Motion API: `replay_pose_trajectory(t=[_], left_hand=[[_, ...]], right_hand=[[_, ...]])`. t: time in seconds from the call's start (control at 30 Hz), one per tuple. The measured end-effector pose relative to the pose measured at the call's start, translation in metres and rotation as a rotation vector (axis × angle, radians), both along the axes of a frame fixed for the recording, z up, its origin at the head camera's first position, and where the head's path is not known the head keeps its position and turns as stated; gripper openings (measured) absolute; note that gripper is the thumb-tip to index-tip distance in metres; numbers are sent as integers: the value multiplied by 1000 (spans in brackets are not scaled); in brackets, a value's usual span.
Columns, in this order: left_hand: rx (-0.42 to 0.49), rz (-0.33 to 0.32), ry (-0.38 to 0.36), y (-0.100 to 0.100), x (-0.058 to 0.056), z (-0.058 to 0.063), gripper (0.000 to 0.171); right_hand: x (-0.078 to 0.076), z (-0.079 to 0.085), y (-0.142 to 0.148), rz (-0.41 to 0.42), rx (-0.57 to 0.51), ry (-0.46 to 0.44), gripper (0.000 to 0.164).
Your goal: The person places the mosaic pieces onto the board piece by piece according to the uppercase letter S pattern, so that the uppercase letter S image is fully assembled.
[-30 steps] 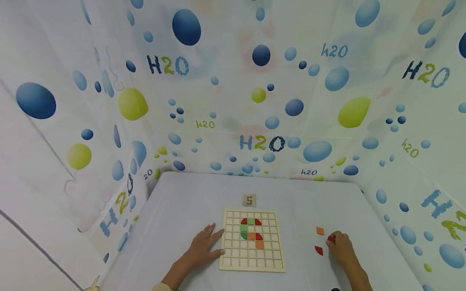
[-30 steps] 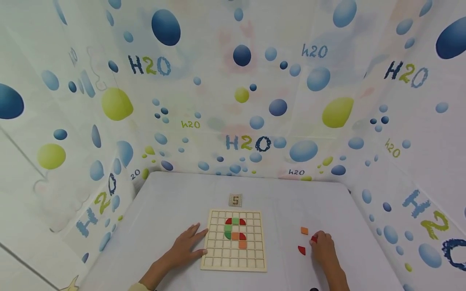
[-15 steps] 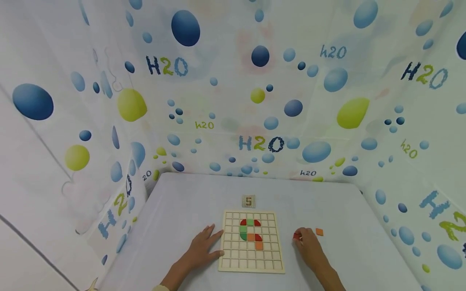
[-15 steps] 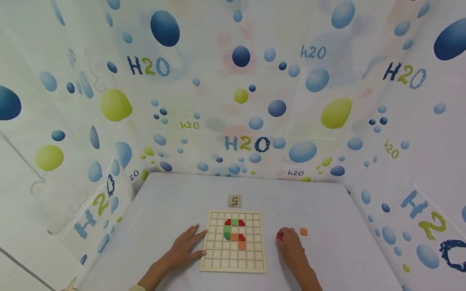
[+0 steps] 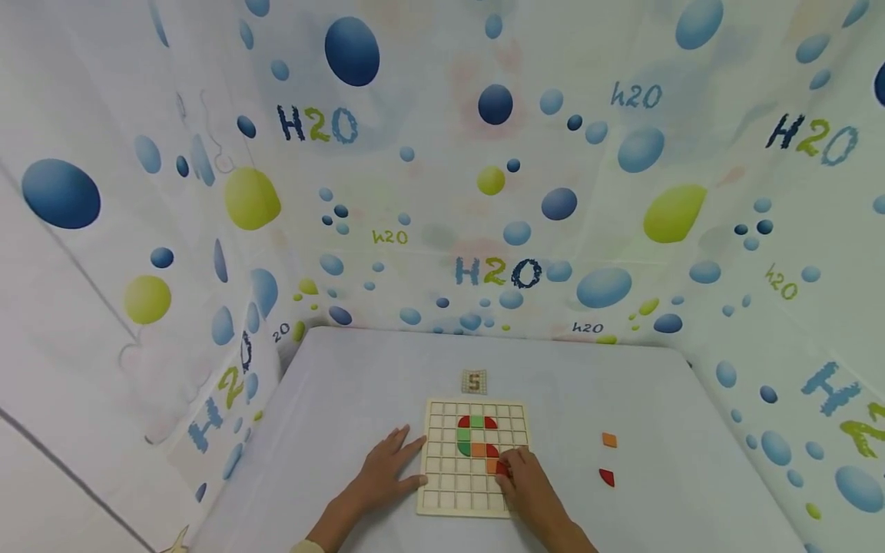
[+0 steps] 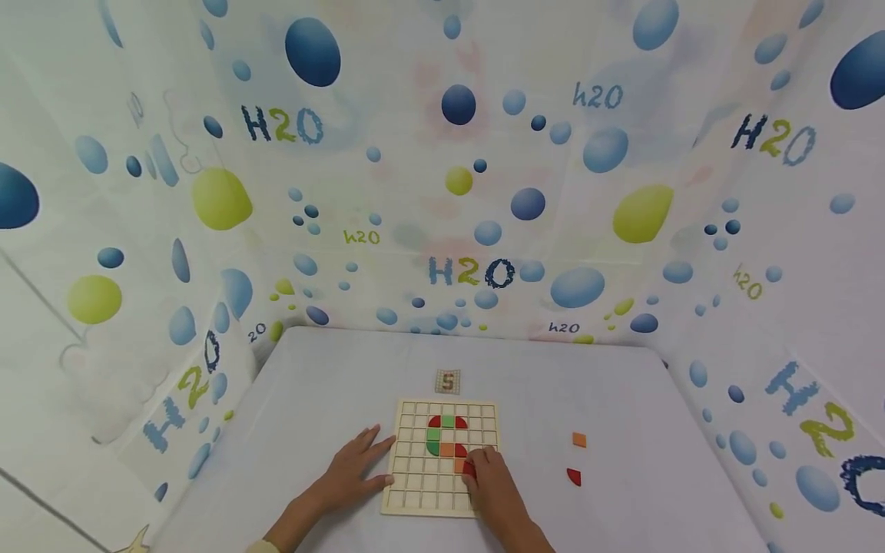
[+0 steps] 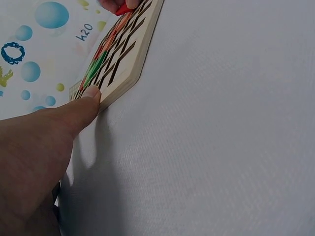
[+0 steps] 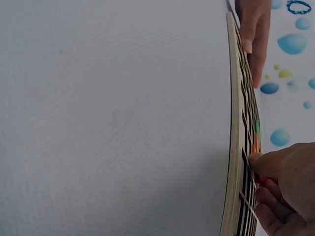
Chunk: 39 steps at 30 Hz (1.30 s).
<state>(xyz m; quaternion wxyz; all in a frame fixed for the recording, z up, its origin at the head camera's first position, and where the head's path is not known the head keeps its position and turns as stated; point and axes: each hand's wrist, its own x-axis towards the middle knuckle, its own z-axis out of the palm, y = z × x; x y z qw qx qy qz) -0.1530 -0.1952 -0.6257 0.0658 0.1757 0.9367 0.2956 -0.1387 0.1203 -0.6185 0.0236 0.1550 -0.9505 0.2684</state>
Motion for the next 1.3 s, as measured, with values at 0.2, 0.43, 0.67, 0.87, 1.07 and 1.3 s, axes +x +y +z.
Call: replay_pose_trajectory(t=[0.2, 0.43, 0.67, 0.87, 1.07, 1.3], left_hand=[[7, 2, -1, 0, 1, 2, 76], [0, 13, -7, 0, 1, 1, 75], [-6, 13, -4, 1, 1, 1, 75], [9, 7, -11, 2, 4, 3, 76], [15, 14, -8, 2, 3, 3, 75], [-4, 18, 2, 2, 1, 1, 75]], right_hand=[[0, -2, -3, 30, 30, 10, 22], [4, 0, -6, 45, -9, -64, 21], [6, 1, -5, 64, -35, -85, 17], [8, 3, -3, 77, -50, -94, 16], [9, 6, -1, 97, -77, -66, 19], [9, 6, 1, 117, -97, -109, 18]])
